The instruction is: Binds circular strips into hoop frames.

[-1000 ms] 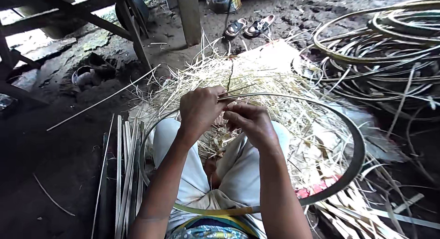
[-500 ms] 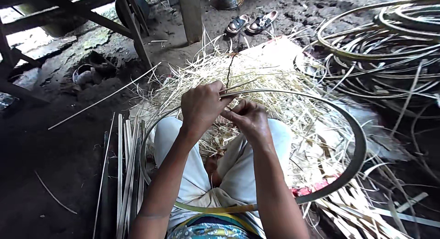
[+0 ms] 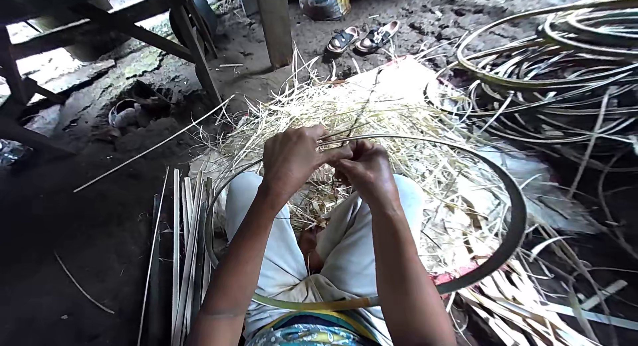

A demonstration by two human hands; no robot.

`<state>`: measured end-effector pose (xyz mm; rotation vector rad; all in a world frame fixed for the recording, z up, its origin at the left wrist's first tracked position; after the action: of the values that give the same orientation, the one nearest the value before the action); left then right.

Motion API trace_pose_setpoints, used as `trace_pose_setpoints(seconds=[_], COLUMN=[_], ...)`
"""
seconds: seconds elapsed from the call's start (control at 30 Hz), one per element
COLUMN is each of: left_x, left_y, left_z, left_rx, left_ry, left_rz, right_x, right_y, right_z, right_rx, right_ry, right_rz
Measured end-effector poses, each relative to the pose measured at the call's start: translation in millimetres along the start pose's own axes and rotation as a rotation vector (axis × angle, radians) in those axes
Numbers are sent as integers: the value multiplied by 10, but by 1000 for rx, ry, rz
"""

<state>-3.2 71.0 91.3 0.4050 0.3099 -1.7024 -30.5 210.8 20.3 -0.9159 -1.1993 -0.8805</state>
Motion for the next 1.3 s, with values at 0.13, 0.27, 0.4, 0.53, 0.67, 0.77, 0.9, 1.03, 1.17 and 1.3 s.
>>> trace_pose_setpoints(seconds=[0.13,0.27,0.4,0.53,0.67,0.77,0.9,1.03,1.17,1.3], left_x=[-64,0,16,20,10,-25,-79,-72,-92,-191], left_y=[8,14,-4,8,-4,-24,41,72,-33,-4], left_z=[-2,24,13,10,4,-9,-6,-36,-99,-108], left_rx=[-50,-123,-127,-152,-164,-169,-192,-212,-107,-193], left_ry=[-39,-31,-31,-32,-31,-42,-53,-33,1,-60], left_rz=[-52,-31,-27,-6,6,8,-8,-38,-53,-119], right_x=[126,-10,-74,-89,-107,-119,-82,-40,76,114], right_y=[-8,74,106,85,57,32,62,24,3,16], right_z=[-39,-56,-87,-54,-9,24,3,-2,66,85], right_rx=[45,228,218,133,56,9,-27,-37,-49,-29], right_ry=[7,-42,-17,-25,-34,-54,-44,-81,-48,-61], right_rz=[25,17,25,58,38,67,90,52,10,5])
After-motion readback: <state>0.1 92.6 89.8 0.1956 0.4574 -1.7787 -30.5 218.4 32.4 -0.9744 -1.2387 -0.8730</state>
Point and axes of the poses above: each hand's wrist, its own y-axis away from the middle knuckle, its own z-axis out of the back of the hand, x = y × z, the point moved 5 cm from there along -y, towards the middle knuckle, and after that the axes turned 14 degrees about x, right-handed, at the moved point
